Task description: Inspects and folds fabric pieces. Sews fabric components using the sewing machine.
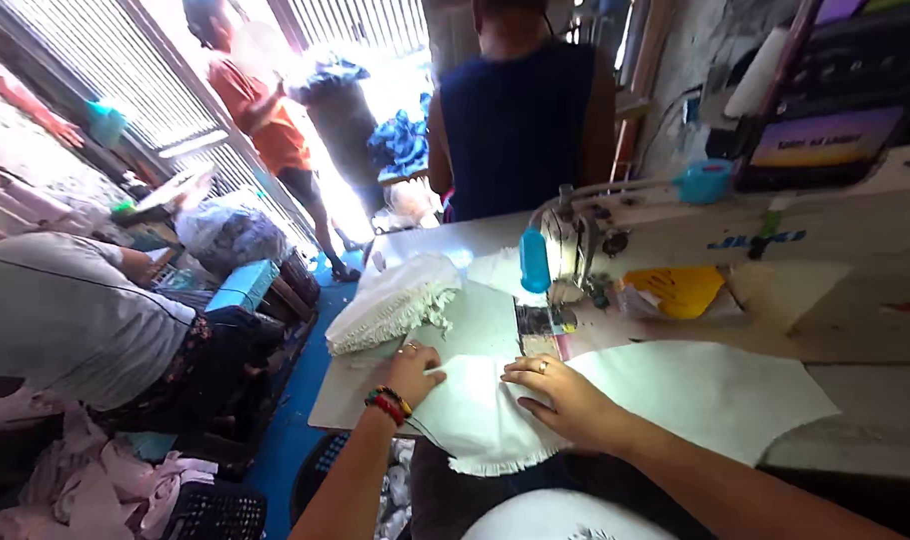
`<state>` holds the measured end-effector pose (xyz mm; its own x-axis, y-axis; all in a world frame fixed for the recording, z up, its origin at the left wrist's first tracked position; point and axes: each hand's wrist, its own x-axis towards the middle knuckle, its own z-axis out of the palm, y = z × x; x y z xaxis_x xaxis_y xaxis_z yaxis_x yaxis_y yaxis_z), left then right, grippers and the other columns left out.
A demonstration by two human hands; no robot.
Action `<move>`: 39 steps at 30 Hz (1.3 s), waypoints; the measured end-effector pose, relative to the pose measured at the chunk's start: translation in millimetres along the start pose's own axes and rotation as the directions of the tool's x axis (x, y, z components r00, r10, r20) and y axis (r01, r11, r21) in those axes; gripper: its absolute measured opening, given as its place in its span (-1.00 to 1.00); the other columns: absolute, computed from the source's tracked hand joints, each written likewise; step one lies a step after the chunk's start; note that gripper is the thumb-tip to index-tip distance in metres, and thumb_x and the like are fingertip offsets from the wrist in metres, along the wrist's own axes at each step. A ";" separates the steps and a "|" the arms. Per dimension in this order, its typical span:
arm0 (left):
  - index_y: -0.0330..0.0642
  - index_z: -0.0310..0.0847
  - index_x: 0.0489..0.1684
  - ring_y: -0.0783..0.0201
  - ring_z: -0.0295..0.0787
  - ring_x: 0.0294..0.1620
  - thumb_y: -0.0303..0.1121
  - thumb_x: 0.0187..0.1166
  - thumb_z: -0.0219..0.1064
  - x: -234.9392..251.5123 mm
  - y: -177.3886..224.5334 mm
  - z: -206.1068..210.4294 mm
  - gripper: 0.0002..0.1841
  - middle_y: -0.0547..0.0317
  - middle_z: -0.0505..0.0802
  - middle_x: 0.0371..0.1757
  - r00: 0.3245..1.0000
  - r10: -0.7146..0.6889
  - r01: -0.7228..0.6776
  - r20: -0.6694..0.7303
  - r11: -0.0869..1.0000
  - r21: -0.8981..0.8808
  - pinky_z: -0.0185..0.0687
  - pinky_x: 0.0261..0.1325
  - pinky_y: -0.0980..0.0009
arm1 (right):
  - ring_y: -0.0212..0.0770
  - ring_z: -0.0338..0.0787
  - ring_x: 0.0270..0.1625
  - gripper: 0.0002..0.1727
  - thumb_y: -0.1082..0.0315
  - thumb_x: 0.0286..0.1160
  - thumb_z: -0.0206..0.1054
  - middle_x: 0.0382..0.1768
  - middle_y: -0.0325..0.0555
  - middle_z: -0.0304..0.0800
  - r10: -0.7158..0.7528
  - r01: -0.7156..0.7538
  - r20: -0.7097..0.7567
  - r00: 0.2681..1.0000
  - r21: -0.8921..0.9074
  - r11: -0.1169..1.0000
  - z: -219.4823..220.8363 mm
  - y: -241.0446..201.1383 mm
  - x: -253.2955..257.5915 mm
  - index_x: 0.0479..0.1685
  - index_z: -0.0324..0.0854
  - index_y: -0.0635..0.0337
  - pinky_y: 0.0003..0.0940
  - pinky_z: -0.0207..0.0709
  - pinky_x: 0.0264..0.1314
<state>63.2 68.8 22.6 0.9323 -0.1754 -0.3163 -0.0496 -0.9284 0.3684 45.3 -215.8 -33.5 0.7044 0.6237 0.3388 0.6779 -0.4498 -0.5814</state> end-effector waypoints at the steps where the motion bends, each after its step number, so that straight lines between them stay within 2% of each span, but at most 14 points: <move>1: -0.36 0.71 0.16 -0.18 0.58 0.48 -0.23 0.65 0.36 -2.9 2.9 1.1 -0.65 -0.30 0.72 0.33 0.998 0.063 -0.064 -0.017 0.998 -0.026 0.38 0.60 -0.07 | 0.10 0.63 0.55 -0.53 0.31 0.50 0.40 0.42 0.06 0.74 0.007 -0.008 -0.022 1.000 -0.010 1.000 -0.2 -4.4 7.4 0.42 0.67 0.17 0.04 0.40 0.66; 3: -0.39 0.64 0.17 -0.16 0.74 0.24 -0.25 0.72 0.28 -11.6 13.9 1.6 -0.67 -0.28 0.80 0.11 0.986 0.164 -0.165 -0.016 0.983 -0.077 0.55 0.39 -0.10 | 0.09 0.57 0.60 -0.36 0.23 0.53 0.40 0.51 0.08 0.65 0.042 -0.041 -0.029 0.999 0.025 0.999 0.3 -9.9 23.6 0.62 0.48 0.22 0.02 0.31 0.72; 5: -0.39 0.63 0.16 -0.09 0.79 0.11 -0.27 0.72 0.28 -20.8 25.9 2.3 -0.69 -0.21 0.83 0.00 0.968 0.250 -0.251 -0.022 0.962 -0.110 0.59 0.31 -0.08 | 0.06 0.55 0.61 -0.35 0.18 0.62 0.32 0.52 0.09 0.64 0.111 -0.117 0.045 0.993 0.165 0.979 2.8 -9.8 35.9 0.69 0.39 0.23 0.01 0.27 0.74; 6: -0.36 0.65 0.16 -0.06 0.78 0.13 -0.27 0.70 0.30 -24.1 29.8 2.9 -0.69 -0.17 0.84 0.01 0.960 0.275 -0.278 -0.044 0.955 -0.106 0.54 0.36 -0.08 | 0.04 0.62 0.54 -0.43 0.21 0.67 0.28 0.43 0.12 0.70 0.138 -0.153 0.080 0.987 0.246 0.957 5.1 -8.8 39.7 0.61 0.47 0.27 0.00 0.33 0.69; 8: -0.28 0.68 0.22 -0.05 0.76 0.22 -0.23 0.67 0.35 -27.5 32.0 1.4 -0.67 -0.13 0.85 0.09 0.960 0.269 -0.273 -0.078 0.961 -0.049 0.48 0.46 -0.06 | -0.01 0.81 0.20 -0.65 0.28 0.70 0.23 0.08 0.16 0.86 0.175 -0.204 0.114 0.978 0.337 0.919 10.6 -7.6 42.2 0.21 0.73 0.35 -0.05 0.56 0.43; 9: -0.26 0.69 0.25 -0.07 0.74 0.28 -0.21 0.65 0.37 -28.1 30.5 -1.7 -0.65 -0.14 0.83 0.15 0.967 0.241 -0.244 -0.079 0.970 -0.017 0.48 0.49 -0.05 | -0.06 0.83 0.07 -0.69 0.30 0.70 0.22 -0.03 0.14 0.87 0.184 -0.218 0.130 0.974 0.349 0.911 12.4 -7.3 42.0 0.09 0.77 0.35 -0.09 0.61 0.31; 12: -0.31 0.74 0.18 -0.13 0.71 0.31 -0.20 0.63 0.39 -26.9 16.2 -9.8 -0.64 -0.22 0.81 0.19 0.987 0.147 -0.146 -0.067 0.989 0.012 0.51 0.46 -0.04 | -0.04 0.82 0.06 -0.70 0.32 0.71 0.20 -0.05 0.15 0.85 0.190 -0.224 0.134 0.973 0.331 0.916 13.2 -6.4 38.7 0.07 0.76 0.34 -0.09 0.60 0.31; 15: -0.37 0.75 0.05 -0.03 0.67 0.24 -0.24 0.60 0.43 -29.7 2.1 -12.5 -0.67 -0.20 0.77 0.13 0.992 0.052 -0.073 -0.113 0.978 -0.194 0.51 0.40 0.04 | -0.02 0.81 0.11 -0.70 0.32 0.70 0.21 -0.03 0.14 0.85 0.198 -0.208 0.063 0.978 0.315 0.926 9.0 -7.6 39.3 0.07 0.76 0.35 -0.09 0.57 0.35; 17: -0.41 0.71 0.08 0.17 0.76 0.11 -0.30 0.59 0.44 -34.7 -3.6 -9.8 -0.68 -0.11 0.81 0.08 0.971 -0.012 -0.087 -0.239 0.912 -0.400 0.63 0.30 0.18 | -0.01 0.81 0.12 -0.70 0.33 0.70 0.21 -0.03 0.15 0.86 0.189 -0.182 0.010 0.982 0.313 0.932 3.2 -10.6 43.2 0.04 0.77 0.37 -0.08 0.57 0.36; 20: -0.42 0.66 0.03 0.47 0.76 -0.18 -0.43 0.56 0.41 -40.8 -1.8 -1.9 -0.76 0.16 0.81 -0.17 0.888 -0.121 -0.221 -0.444 0.735 -0.642 0.73 0.01 0.47 | -0.04 0.82 0.13 -0.70 0.35 0.67 0.22 -0.01 0.16 0.86 0.164 -0.139 -0.052 0.985 0.316 0.938 -6.1 -14.0 47.5 0.06 0.78 0.38 -0.15 0.59 0.36; 23: -0.28 0.66 -0.09 0.46 0.80 -0.24 -0.49 0.51 0.42 -43.8 2.1 1.9 -0.87 0.27 0.83 -0.27 0.827 -0.223 -0.349 -0.517 0.518 -0.781 0.77 -0.06 0.47 | -0.26 0.81 0.09 -0.71 0.34 0.68 0.22 -0.03 0.05 0.86 0.174 -0.132 -0.081 0.981 0.373 0.918 -9.4 -14.4 51.1 0.07 0.80 0.33 -0.40 0.61 0.30; 25: -0.23 0.69 -0.15 0.46 0.80 -0.27 -0.55 0.44 0.45 -46.2 7.7 1.6 -0.87 0.28 0.84 -0.31 0.784 -0.264 -0.410 -0.562 0.460 -0.788 0.79 -0.10 0.47 | -0.40 0.79 0.04 -0.72 0.33 0.67 0.24 -0.08 -0.02 0.85 0.177 -0.118 -0.112 0.978 0.406 0.906 -9.8 -15.3 52.5 0.04 0.82 0.29 -0.54 0.61 0.24; 29: -0.18 0.71 -0.12 0.46 0.83 -0.27 -0.56 0.33 0.53 -54.9 16.2 -2.3 -0.78 0.32 0.86 -0.30 0.731 -0.240 -0.480 -0.638 0.483 -0.732 0.82 -0.12 0.49 | -0.49 0.78 0.00 -0.76 0.33 0.62 0.30 -0.13 -0.10 0.85 0.171 -0.072 -0.195 0.966 0.433 0.899 -12.6 -18.9 51.1 -0.04 0.84 0.27 -0.60 0.61 0.20; 39: -0.20 0.71 -0.03 0.45 0.87 -0.18 -0.59 0.37 0.50 -71.2 22.8 -6.6 -0.75 0.32 0.89 -0.21 0.715 -0.175 -0.526 -0.677 0.503 -0.686 0.85 -0.01 0.46 | -0.58 0.75 -0.07 -0.83 0.31 0.51 0.42 -0.23 -0.22 0.82 0.097 0.033 -0.264 0.960 0.450 0.892 -14.5 -25.2 44.7 -0.20 0.80 0.24 -0.67 0.61 0.12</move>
<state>-2.0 62.3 59.3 0.9177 0.2589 0.3013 -0.2699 -0.1503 0.9511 62.8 -185.9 7.0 0.7974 0.3858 0.4639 0.5338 -0.0927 -0.8405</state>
